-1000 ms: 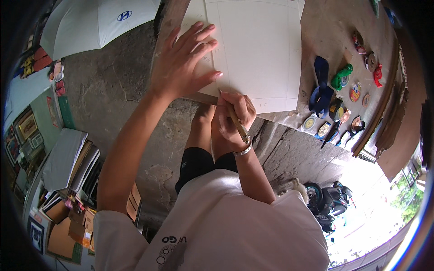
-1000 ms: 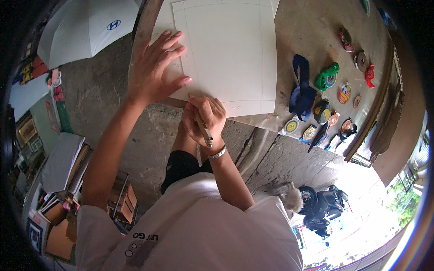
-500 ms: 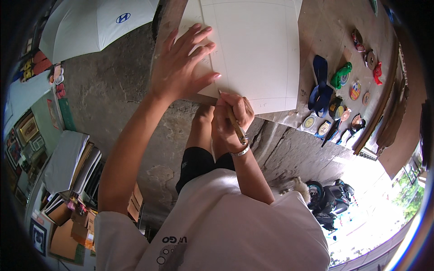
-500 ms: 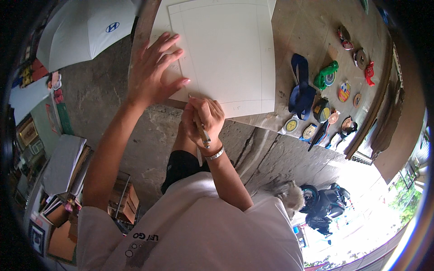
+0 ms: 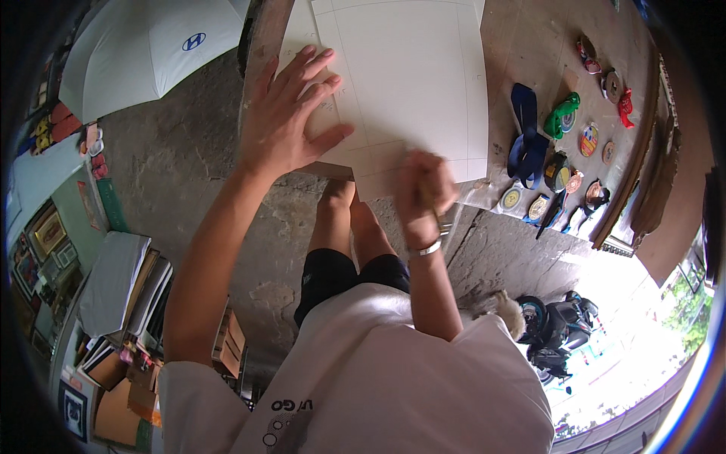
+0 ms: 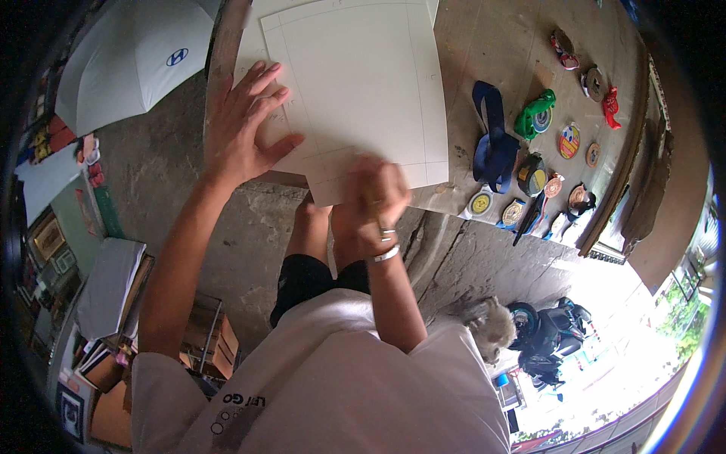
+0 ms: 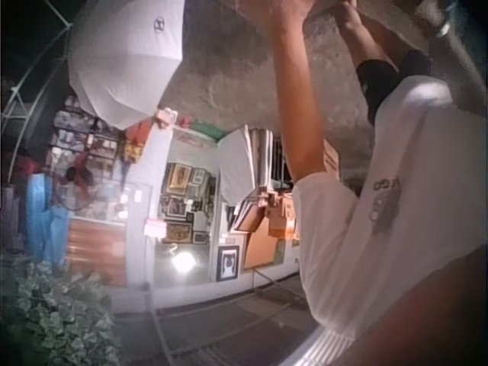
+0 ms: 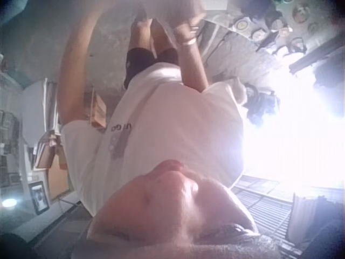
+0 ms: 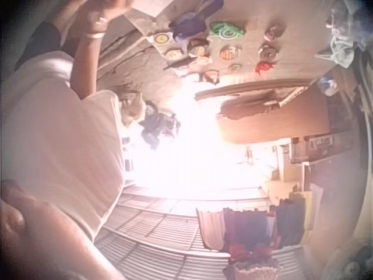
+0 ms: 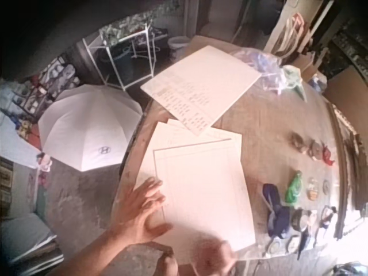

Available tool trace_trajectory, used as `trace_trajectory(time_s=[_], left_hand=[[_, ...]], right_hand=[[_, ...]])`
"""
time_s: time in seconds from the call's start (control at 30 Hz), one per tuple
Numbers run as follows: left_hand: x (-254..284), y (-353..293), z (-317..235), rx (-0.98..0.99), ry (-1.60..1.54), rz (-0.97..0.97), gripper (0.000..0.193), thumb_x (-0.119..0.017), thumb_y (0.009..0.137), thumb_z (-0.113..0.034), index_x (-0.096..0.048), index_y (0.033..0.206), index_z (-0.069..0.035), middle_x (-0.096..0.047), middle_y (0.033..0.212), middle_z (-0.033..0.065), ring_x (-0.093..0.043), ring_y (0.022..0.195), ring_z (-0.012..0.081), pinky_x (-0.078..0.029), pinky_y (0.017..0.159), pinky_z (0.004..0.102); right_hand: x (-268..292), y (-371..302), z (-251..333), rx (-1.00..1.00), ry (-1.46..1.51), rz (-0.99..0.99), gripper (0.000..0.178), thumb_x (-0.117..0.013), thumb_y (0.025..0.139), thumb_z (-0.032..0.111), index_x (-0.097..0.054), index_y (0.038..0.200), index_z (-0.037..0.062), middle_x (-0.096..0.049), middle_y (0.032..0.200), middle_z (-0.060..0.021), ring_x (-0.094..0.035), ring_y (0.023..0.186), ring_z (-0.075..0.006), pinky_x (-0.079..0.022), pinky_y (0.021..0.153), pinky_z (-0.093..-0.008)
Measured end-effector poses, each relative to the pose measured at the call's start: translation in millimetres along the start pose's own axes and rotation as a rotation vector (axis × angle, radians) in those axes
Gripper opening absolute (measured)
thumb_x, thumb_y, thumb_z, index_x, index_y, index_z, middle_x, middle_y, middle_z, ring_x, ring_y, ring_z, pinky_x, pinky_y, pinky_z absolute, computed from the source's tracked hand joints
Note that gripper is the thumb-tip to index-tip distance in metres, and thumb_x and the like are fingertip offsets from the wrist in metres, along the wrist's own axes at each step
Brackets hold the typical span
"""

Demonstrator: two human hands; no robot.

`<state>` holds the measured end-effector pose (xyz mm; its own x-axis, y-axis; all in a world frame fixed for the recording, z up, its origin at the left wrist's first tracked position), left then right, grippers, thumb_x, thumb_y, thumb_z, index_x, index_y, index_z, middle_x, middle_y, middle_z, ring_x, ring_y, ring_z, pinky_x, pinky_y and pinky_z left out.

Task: The person organizes medals and ribbons on a table, then uses a pencil to draw grid lines and diagrams on a sheet of paper. They also use a tape measure to measure the ribbons and write notes on the paper.

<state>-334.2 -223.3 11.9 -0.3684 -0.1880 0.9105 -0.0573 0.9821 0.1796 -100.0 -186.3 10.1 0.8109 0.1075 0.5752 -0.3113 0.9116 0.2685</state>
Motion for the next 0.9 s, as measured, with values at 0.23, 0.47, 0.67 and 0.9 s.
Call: trace_trajectory(time_s=[0.23, 0.47, 0.67, 0.9], left_hand=[[0, -1, 0, -0.006, 0.016, 0.012, 0.068, -0.081, 0.08, -0.049, -0.055, 0.135, -0.019, -0.046, 0.155, 0.0047, -0.04, 0.146, 0.0271, -0.026, 0.12, 0.0573], [3, 1, -1, -0.002, 0.013, 0.002, 0.058, -0.075, 0.086, -0.048, -0.056, 0.133, -0.019, -0.047, 0.154, 0.004, -0.042, 0.145, 0.0256, -0.027, 0.119, 0.0536], [1, -1, 1, 0.007, 0.038, 0.009, 0.055, -0.069, 0.091, -0.05, -0.056, 0.135, -0.019, -0.047, 0.154, 0.0027, -0.042, 0.145, 0.0245, -0.027, 0.119, 0.053], [1, 1, 1, 0.003, 0.018, -0.011, 0.05, -0.069, 0.09, -0.047, -0.06, 0.13, -0.018, -0.048, 0.153, 0.003, -0.041, 0.145, 0.0238, -0.027, 0.119, 0.0535]], right_hand=[[63, 35, -59, -0.112, -0.005, -0.261, 0.007, -0.058, 0.095, 0.004, -0.062, 0.089, 0.0008, -0.065, 0.074, -0.0071, -0.064, 0.068, -0.0158, -0.051, 0.065, -0.0296], [-24, 12, 38, 0.094, 0.295, 0.181, 0.025, -0.069, 0.069, -0.001, -0.065, 0.093, 0.0038, -0.067, 0.078, -0.0081, -0.066, 0.066, -0.0261, -0.052, 0.064, -0.0364], [-44, 5, 44, 0.077, 0.311, 0.151, 0.023, -0.07, 0.072, -0.001, -0.061, 0.093, 0.0039, -0.065, 0.075, -0.009, -0.065, 0.066, -0.0285, -0.051, 0.064, -0.0377], [-49, 2, 41, 0.124, 0.249, 0.184, 0.025, -0.07, 0.07, -0.001, -0.061, 0.093, 0.0033, -0.065, 0.077, -0.0098, -0.066, 0.068, -0.0298, -0.053, 0.066, -0.0391]])
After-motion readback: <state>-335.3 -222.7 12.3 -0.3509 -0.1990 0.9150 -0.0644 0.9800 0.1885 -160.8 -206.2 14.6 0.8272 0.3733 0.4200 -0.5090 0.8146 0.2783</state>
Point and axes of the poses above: each hand's wrist, its own y-axis towards the middle knuckle, its own x-axis out of the back of the hand, z = x × y, the point moved 5 cm from there along y, towards the middle knuckle
